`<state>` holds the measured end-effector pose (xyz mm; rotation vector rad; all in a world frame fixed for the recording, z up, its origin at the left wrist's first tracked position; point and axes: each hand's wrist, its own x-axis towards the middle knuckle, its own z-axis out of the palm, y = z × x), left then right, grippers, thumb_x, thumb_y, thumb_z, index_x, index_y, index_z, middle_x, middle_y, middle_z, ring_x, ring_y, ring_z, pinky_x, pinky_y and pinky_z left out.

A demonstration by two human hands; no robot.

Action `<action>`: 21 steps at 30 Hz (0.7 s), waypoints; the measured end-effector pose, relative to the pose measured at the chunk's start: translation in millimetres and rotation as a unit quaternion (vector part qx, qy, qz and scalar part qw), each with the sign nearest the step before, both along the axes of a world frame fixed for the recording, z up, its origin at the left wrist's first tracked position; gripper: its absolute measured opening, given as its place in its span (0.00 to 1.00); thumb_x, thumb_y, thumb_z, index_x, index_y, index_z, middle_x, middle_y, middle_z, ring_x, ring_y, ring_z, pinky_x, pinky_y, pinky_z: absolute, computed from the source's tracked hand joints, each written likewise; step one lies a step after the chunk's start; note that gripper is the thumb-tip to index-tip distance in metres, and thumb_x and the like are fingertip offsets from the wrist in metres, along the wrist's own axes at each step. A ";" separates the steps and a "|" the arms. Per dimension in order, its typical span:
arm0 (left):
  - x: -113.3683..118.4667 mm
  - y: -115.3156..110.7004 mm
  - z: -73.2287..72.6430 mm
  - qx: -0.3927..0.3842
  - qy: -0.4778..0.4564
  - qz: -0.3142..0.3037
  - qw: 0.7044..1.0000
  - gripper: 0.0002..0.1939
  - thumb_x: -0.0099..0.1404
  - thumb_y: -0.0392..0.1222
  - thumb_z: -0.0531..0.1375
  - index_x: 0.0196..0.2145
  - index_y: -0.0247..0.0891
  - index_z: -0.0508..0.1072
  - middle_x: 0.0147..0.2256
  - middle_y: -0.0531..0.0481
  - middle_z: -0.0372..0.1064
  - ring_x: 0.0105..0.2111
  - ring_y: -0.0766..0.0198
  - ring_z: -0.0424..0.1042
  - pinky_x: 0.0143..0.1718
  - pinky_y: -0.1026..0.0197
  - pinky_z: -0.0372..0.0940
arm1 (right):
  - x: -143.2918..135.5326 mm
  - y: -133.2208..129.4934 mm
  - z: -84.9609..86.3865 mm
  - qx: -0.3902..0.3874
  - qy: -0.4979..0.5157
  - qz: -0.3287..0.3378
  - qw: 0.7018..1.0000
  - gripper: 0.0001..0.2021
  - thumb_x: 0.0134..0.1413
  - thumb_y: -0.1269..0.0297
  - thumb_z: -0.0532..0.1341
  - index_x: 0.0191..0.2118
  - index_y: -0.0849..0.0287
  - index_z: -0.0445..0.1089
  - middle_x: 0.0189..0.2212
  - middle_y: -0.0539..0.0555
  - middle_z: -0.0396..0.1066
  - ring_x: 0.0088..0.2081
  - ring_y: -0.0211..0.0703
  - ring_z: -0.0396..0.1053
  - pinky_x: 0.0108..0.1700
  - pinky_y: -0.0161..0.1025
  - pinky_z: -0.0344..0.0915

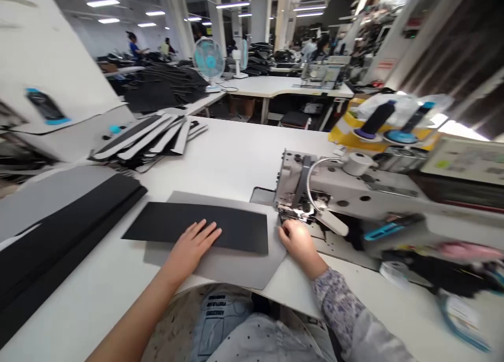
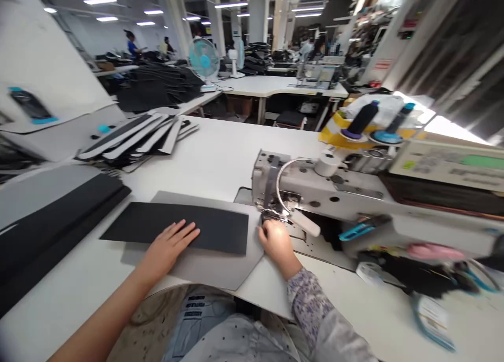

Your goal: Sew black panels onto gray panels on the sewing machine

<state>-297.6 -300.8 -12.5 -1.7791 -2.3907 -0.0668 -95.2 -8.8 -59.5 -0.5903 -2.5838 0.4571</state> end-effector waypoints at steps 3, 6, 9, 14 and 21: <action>9.8 33.0 -20.7 -0.008 -0.021 -0.060 0.998 0.35 0.62 0.24 0.44 0.61 0.53 0.60 0.61 0.53 0.58 0.63 0.59 0.54 0.61 0.49 0.57 | -0.7 2.5 7.3 0.006 -0.028 -0.010 1.000 0.14 0.59 0.65 0.56 0.22 0.56 0.59 0.22 0.50 0.64 0.28 0.40 0.63 0.32 0.35 0.54; 20.7 66.5 -21.6 -0.014 -0.031 -0.057 0.998 0.34 0.62 0.25 0.45 0.61 0.53 0.61 0.61 0.52 0.58 0.62 0.57 0.57 0.59 0.48 0.59 | -1.7 3.0 13.2 0.038 -0.068 -0.012 0.997 0.13 0.61 0.65 0.57 0.24 0.57 0.61 0.24 0.51 0.67 0.29 0.40 0.64 0.33 0.35 0.55; 48.5 106.8 -19.5 -0.005 -0.036 -0.069 0.997 0.31 0.63 0.27 0.46 0.60 0.50 0.62 0.61 0.48 0.59 0.61 0.54 0.58 0.58 0.46 0.60 | -4.6 1.8 17.8 0.078 -0.105 -0.004 0.991 0.11 0.61 0.66 0.57 0.26 0.57 0.64 0.26 0.53 0.69 0.31 0.42 0.66 0.35 0.37 0.56; 85.0 157.1 -24.6 -0.007 -0.050 -0.062 0.997 0.27 0.65 0.28 0.46 0.60 0.41 0.63 0.61 0.44 0.59 0.60 0.50 0.59 0.57 0.44 0.60 | -10.6 3.7 23.5 0.122 -0.144 0.035 0.981 0.09 0.59 0.71 0.56 0.28 0.59 0.68 0.26 0.56 0.70 0.30 0.44 0.66 0.37 0.39 0.57; 71.1 154.2 -13.0 -0.053 -0.167 -0.111 0.978 0.36 0.60 0.56 0.60 0.62 0.42 0.57 0.64 0.42 0.51 0.64 0.45 0.49 0.61 0.39 0.50 | -2.7 -14.8 40.5 0.135 -0.134 0.038 0.981 0.12 0.62 0.65 0.55 0.28 0.59 0.70 0.25 0.56 0.70 0.30 0.46 0.66 0.36 0.41 0.58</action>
